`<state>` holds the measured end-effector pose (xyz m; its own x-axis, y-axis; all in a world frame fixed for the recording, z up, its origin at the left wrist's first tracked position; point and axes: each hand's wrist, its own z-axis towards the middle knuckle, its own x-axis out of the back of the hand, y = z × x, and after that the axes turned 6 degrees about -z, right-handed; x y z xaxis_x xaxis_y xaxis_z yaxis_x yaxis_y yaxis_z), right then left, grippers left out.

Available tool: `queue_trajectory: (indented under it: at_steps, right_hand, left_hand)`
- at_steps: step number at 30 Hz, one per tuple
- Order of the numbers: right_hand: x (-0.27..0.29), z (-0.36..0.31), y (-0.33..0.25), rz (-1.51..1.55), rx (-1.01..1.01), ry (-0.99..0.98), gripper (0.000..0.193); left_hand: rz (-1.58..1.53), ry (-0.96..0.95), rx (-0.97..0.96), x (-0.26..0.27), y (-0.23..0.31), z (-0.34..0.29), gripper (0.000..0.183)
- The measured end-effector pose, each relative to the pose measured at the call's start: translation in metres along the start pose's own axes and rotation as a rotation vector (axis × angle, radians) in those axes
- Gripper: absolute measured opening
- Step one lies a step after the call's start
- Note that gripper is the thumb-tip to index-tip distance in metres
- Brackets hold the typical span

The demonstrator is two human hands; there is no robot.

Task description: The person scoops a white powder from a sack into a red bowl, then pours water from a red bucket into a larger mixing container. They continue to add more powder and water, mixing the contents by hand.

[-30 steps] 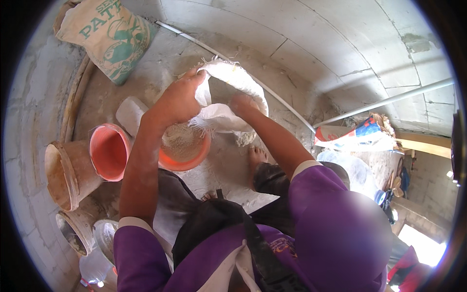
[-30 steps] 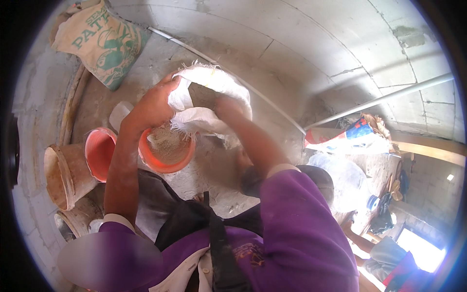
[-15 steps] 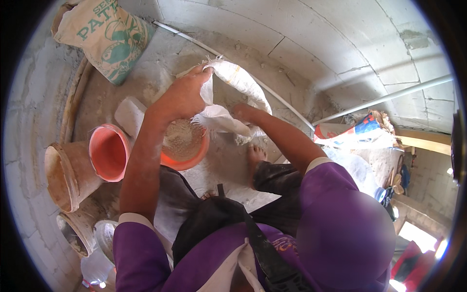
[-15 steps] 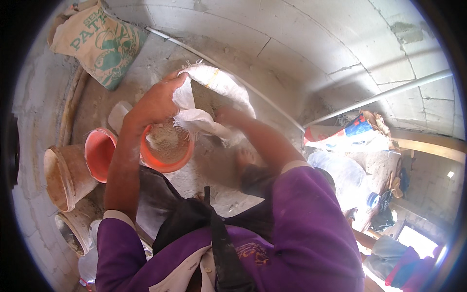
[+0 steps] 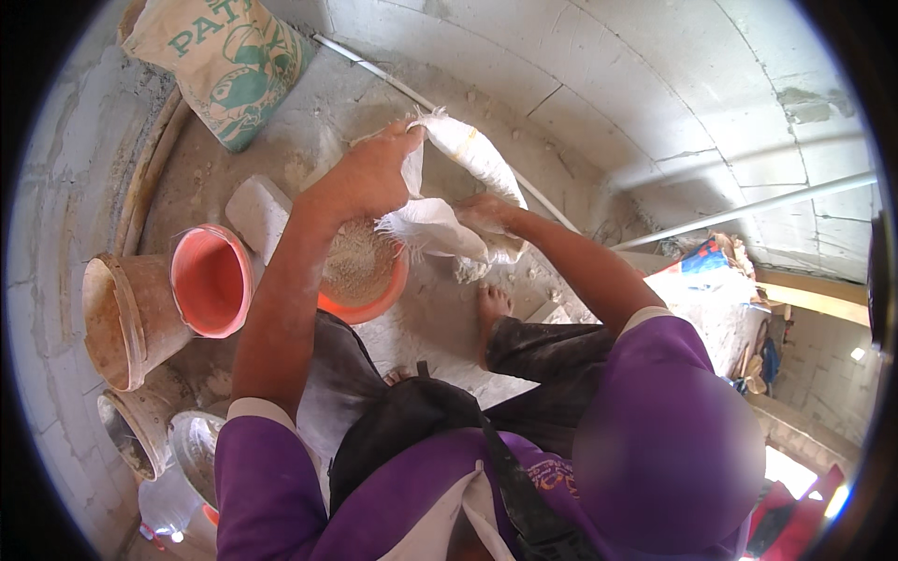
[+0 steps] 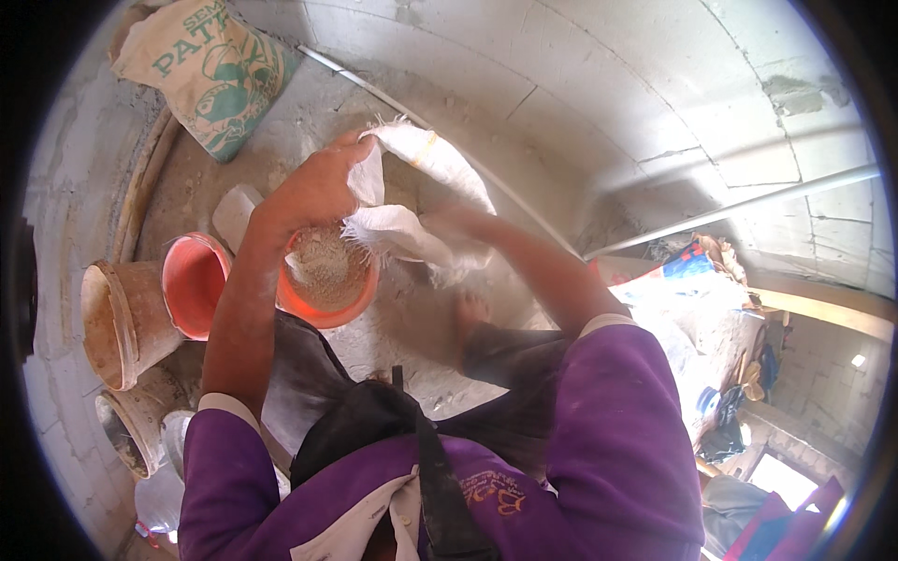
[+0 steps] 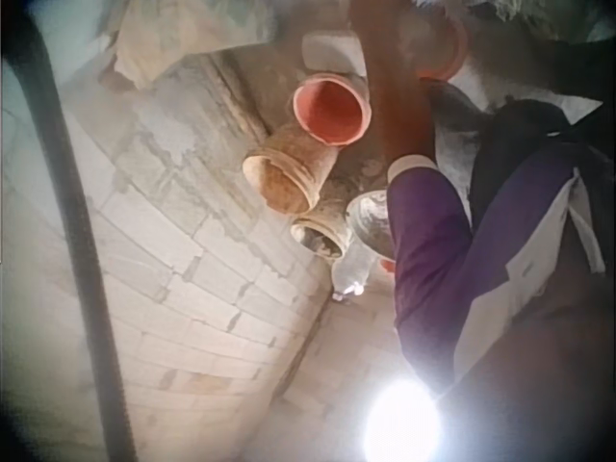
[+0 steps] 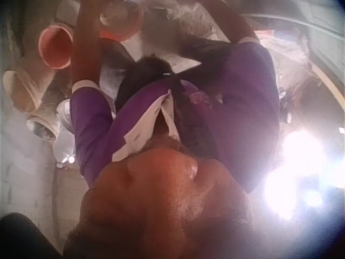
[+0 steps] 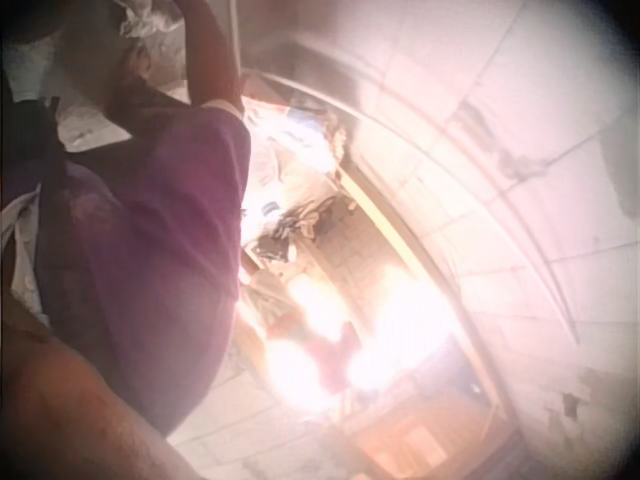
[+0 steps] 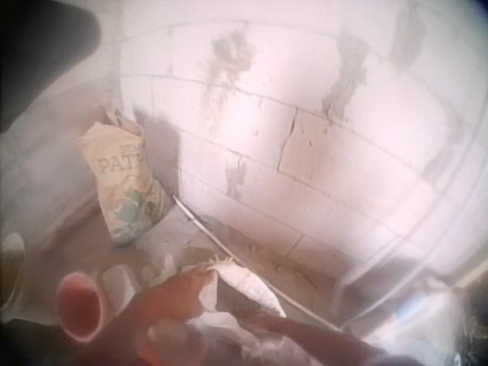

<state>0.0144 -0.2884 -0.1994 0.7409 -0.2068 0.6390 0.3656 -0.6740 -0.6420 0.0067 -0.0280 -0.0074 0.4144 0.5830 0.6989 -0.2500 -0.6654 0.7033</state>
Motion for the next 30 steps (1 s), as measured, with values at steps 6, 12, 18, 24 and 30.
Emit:
queue_trajectory:
  at_steps: [6,12,18,24,30]
  right_hand:
    - [0.054,-0.035,-0.047,0.196,-0.207,0.147,0.036]
    - [0.077,-0.067,-0.047,0.411,-0.358,0.067,0.035]
    - [0.089,-0.092,-0.061,0.321,-0.34,0.095,0.033]
    - [0.101,-0.12,-0.056,0.217,-0.277,0.099,0.034]
    - [0.13,-0.147,-0.104,0.338,-0.428,0.178,0.034]
  left_hand:
    - [-0.035,-0.034,0.045,0.005,0.002,0.001,0.065]
    - [-0.039,0.075,0.086,-0.008,-0.013,0.007,0.064]
    - [-0.138,0.166,0.076,-0.018,-0.03,0.016,0.066]
    - [-0.277,0.239,-0.001,-0.019,-0.041,0.025,0.054]
    - [-0.529,0.284,0.159,-0.028,-0.085,0.037,0.052]
